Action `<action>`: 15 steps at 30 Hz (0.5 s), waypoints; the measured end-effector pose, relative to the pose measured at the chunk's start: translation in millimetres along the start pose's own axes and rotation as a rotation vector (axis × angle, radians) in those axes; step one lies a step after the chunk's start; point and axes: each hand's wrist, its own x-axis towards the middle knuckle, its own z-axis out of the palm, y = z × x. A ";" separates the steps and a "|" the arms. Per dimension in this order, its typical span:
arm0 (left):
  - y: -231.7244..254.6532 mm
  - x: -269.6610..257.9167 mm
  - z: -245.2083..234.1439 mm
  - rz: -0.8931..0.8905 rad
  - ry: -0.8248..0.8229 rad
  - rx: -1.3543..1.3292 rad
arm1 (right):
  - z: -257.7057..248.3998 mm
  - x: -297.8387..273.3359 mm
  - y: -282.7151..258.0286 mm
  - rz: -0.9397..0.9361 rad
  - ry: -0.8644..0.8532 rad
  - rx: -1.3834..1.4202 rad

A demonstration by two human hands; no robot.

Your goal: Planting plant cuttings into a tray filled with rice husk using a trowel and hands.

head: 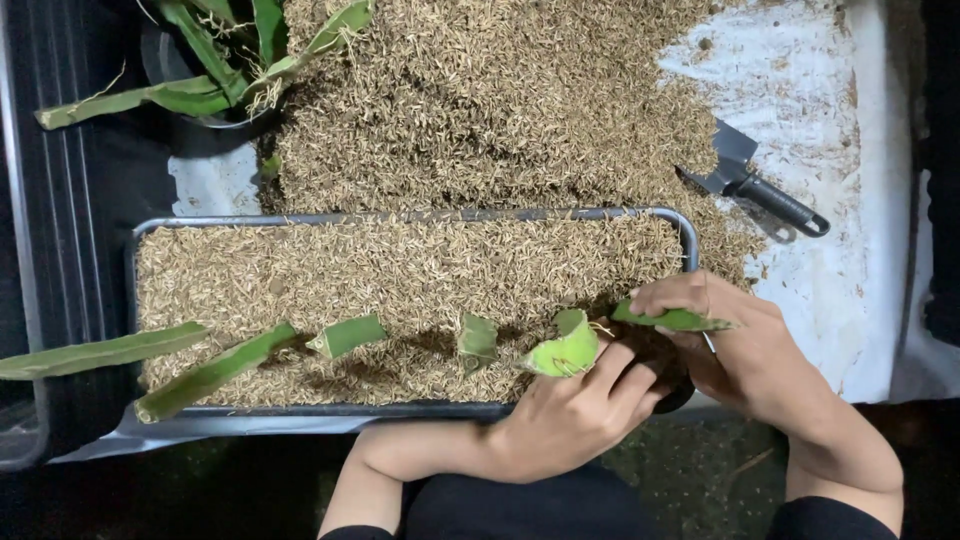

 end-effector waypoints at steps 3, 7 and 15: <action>-0.6 -0.6 -5.6 0.012 0.090 -0.027 | 1.8 7.1 -1.5 0.010 -0.025 -0.009; -1.2 -9.1 -8.2 0.011 0.127 -0.078 | 9.9 8.0 4.4 -0.042 -0.014 -0.064; -9.7 -26.1 -21.8 0.105 0.048 -0.144 | 17.7 -1.7 15.6 -0.020 0.075 0.017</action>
